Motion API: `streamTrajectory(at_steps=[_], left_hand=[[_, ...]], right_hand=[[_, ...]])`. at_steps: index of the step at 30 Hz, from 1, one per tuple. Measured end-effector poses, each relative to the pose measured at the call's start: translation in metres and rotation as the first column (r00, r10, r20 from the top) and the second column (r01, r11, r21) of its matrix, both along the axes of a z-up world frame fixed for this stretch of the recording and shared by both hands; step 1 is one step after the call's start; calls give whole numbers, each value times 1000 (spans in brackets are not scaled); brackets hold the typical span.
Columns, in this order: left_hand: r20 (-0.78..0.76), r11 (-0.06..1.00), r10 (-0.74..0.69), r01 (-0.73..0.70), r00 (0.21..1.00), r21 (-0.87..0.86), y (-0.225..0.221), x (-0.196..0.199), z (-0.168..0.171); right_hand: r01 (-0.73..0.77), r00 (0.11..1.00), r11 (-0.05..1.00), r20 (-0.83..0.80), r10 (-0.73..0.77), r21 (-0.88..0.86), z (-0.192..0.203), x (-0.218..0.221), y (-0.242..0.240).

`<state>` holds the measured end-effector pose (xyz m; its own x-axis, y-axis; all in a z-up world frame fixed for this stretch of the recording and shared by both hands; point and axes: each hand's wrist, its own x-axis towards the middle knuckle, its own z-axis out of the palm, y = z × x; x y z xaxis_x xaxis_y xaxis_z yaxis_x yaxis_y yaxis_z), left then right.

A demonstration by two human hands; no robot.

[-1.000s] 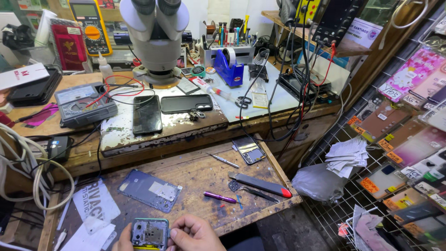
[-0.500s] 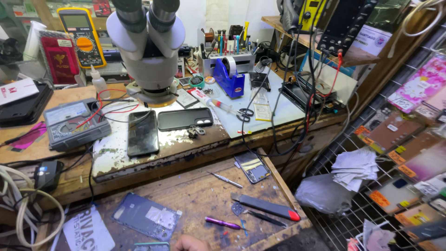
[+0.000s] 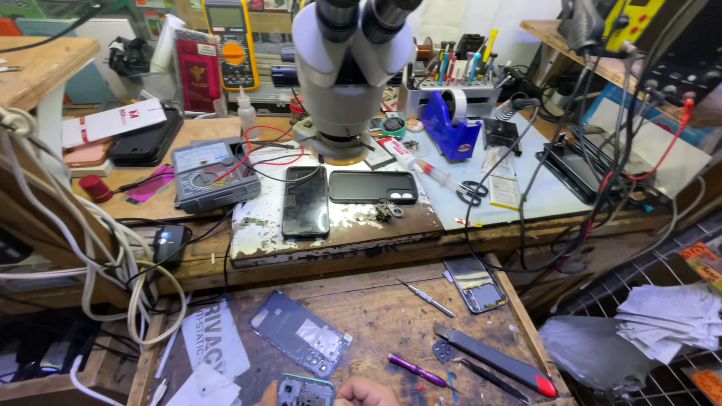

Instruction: The person repairs a mobile phone by removing screws using a screwdriver, handling a SIM card tray, and prying internal components on a workbench.

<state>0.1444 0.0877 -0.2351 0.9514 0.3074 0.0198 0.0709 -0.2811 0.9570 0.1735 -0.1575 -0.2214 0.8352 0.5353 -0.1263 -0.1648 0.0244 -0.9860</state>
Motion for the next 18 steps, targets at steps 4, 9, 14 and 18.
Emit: streamTrajectory(at_steps=[4,9,14,18], left_hand=[[5,999,12,-13,1000,37,-7,-6,2],[30,993,55,-58,998,104,-10,-12,2],[81,967,122,-137,989,215,-12,-24,11],[143,888,150,-197,978,416,-27,-57,48]], right_hand=[[-11,1000,1000,25,12,-25,8,-4,-2],[40,999,998,-26,-39,41,13,-2,-2],[82,997,994,-2,-82,69,26,-3,2],[69,968,988,-247,-33,138,50,-23,0]])
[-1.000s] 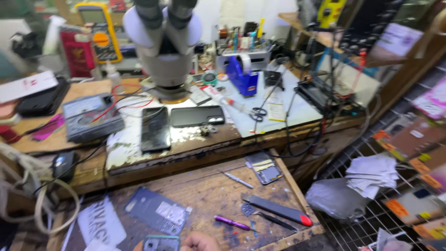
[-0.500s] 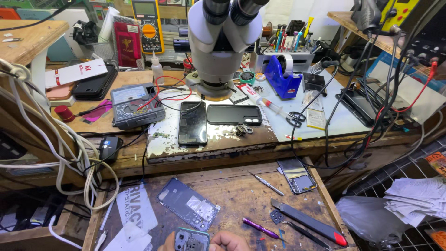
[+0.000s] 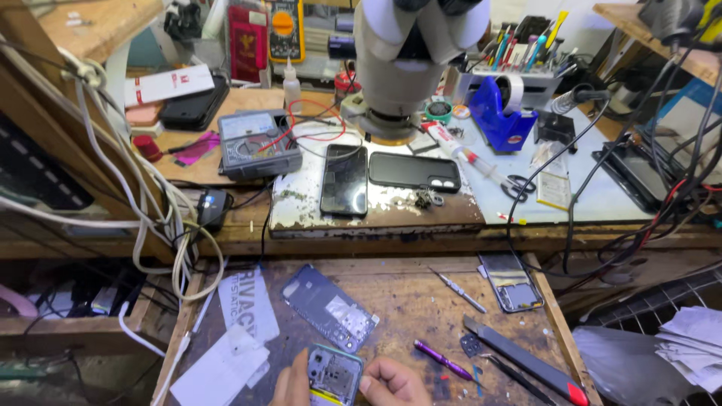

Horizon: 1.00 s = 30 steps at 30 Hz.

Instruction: The person repairs a mobile phone by removing screws using a screwdriver, handling a SIM card tray, and prying internal components on a workbench.

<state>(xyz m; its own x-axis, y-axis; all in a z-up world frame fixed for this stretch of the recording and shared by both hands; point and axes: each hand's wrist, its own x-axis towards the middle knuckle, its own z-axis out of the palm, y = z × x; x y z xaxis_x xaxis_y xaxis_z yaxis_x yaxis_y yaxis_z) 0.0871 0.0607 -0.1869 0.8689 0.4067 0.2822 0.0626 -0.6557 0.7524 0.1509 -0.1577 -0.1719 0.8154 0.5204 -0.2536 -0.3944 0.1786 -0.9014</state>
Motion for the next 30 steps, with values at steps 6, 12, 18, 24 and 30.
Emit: streamTrajectory(at_steps=[6,12,18,24,30], left_hand=[[-190,990,-138,134,972,-33,-18,-26,110],[-300,993,-118,105,947,-58,-28,-20,161],[-312,997,-34,52,949,48,-30,-20,164],[-250,991,-82,105,965,83,-35,-31,183],[-307,997,-77,68,949,-39,-36,-23,206]], right_hand=[[-24,999,1000,24,24,-8,40,-8,-1],[29,1000,998,9,-30,62,54,-12,3],[40,998,996,37,-43,85,81,-17,7],[-8,999,996,36,5,92,114,-23,5],[3,1000,992,22,-6,127,127,-20,9]])
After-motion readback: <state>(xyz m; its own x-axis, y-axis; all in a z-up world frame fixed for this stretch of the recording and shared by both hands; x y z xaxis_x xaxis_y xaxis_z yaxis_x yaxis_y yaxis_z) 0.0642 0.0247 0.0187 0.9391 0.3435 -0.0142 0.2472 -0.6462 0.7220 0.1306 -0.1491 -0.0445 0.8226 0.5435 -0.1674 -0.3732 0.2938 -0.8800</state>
